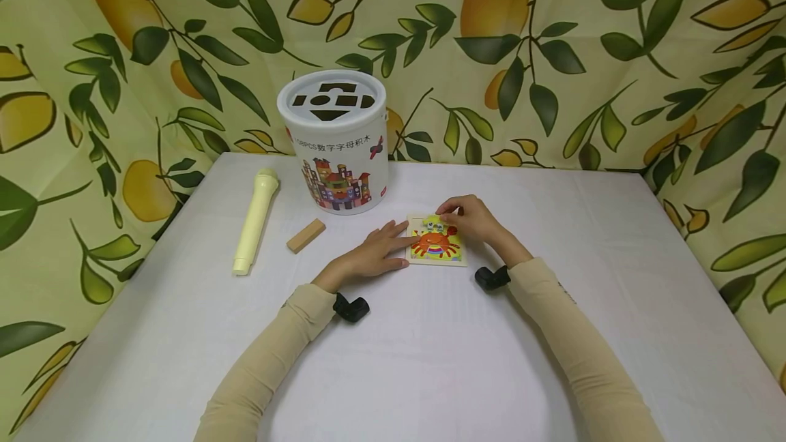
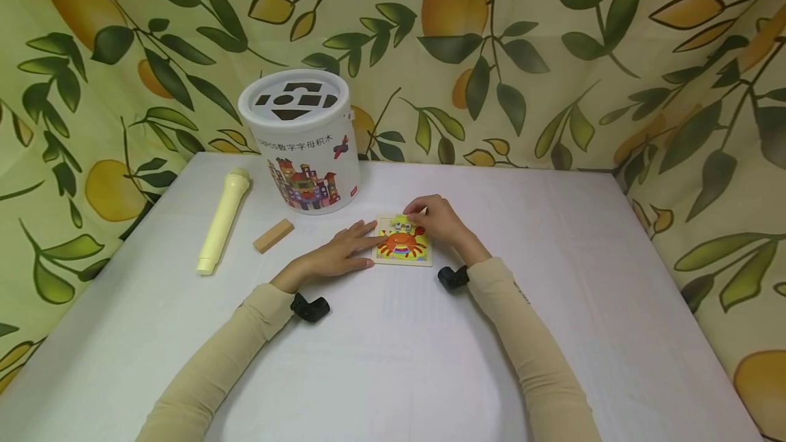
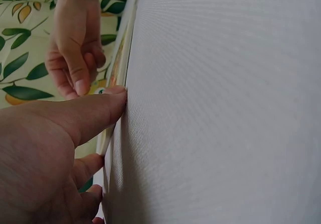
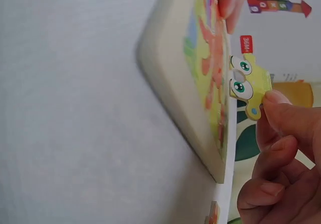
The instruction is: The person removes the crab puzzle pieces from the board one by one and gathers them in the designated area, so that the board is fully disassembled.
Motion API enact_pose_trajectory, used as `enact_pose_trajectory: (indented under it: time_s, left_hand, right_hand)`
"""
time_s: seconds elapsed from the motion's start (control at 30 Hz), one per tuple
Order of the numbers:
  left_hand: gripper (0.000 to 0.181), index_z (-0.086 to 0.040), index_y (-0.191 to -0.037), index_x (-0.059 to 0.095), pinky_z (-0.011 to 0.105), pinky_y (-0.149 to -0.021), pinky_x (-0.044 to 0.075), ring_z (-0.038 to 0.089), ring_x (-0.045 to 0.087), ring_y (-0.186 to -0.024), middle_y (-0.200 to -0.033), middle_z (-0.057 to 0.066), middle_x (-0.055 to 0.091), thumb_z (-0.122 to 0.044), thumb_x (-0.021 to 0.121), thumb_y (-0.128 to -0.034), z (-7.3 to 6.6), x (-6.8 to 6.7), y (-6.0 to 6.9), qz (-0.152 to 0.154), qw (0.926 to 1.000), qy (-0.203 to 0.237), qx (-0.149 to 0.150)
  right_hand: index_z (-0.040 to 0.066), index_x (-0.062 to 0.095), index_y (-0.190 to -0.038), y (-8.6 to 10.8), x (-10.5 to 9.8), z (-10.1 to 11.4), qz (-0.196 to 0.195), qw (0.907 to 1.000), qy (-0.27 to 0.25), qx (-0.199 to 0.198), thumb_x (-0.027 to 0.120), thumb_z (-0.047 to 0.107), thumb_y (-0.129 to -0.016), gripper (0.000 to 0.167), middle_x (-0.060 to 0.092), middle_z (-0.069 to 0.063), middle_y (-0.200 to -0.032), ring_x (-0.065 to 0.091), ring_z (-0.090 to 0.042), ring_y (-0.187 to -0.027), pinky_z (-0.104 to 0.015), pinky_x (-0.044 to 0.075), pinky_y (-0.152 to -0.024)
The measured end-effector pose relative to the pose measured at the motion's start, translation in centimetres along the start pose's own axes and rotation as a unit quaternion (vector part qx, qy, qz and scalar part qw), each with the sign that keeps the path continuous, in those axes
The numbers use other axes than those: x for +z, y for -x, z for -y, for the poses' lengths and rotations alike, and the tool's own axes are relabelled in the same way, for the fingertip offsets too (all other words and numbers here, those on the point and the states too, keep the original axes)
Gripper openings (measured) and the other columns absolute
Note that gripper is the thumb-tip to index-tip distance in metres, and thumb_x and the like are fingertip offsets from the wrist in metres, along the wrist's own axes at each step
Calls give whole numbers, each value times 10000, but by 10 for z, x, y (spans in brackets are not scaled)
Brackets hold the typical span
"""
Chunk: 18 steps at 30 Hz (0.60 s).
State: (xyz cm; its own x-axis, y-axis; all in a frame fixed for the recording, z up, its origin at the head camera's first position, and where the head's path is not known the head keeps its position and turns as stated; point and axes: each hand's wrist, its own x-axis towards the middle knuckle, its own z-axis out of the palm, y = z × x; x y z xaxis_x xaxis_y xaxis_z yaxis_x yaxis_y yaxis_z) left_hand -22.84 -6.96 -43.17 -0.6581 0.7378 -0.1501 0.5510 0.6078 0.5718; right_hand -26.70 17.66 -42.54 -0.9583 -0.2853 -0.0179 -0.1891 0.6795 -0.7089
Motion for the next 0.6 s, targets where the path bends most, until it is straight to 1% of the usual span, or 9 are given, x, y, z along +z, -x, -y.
enact_pose_trajectory:
  time_s: [0.1, 0.2, 0.3, 0.37, 0.5, 0.6]
  left_hand:
    - [514, -179, -1424, 359, 551, -1124, 51, 355, -9, -1424, -1553, 115, 96, -283, 502, -942, 0, 0, -1, 18, 10000, -6, 8]
    - [517, -183, -1426, 355, 547, -1126, 49, 352, -13, -1424, -1554, 115, 89, -285, 503, -941, 0, 0, -1, 26, 10000, -18, 7]
    - [520, -186, -1427, 352, 543, -1127, 45, 343, -18, -1426, -1554, 112, 87, -286, 503, -939, 0, 0, -1, 16, 10000, -4, -19]
    - [522, -185, -1428, 351, 543, -1127, 44, 339, -19, -1427, -1554, 113, 90, -283, 505, -939, 1, 1, -1, 4, 10000, 1, -18]
    - [528, -183, -1431, 344, 543, -1127, 43, 337, -21, -1427, -1552, 118, 91, -284, 505, -938, 1, 1, -1, 4, 10000, -6, 2]
    - [530, -182, -1432, 342, 544, -1127, 44, 339, -20, -1427, -1552, 120, 91, -289, 503, -939, 0, 1, 0, 9, 10000, -15, 1]
  right_hand:
    - [42, 691, -969, 0, -5, -4, -96, 9999, -85, -59, 599, 117, -885, 145, 653, -114, -950, 468, -197, -780, -262, 378, -674]
    - [33, 686, -984, 1, -14, -10, -134, 9993, -350, 75, 604, 125, -883, 159, 647, -125, -955, 464, -192, -737, -235, 382, -618]
    - [47, 683, -1026, 4, -24, -18, -134, 9964, -655, 515, 615, 167, -881, 201, 643, -123, -1013, 466, -186, -713, -215, 401, -574]
    - [57, 675, -1064, 7, -32, -24, -132, 9940, -755, 784, 616, 201, -881, 241, 637, -126, -1071, 475, -185, -749, -213, 414, -597]
    - [45, 643, -1124, 15, -50, -42, -141, 9911, -670, 1146, 587, 228, -902, 293, 609, -143, -1158, 468, -190, -905, -229, 412, -709]
    - [29, 618, -1147, 23, -63, -55, -158, 9889, -559, 1370, 555, 218, -921, 301, 585, -147, -1149, 445, -201, -922, -239, 397, -722]
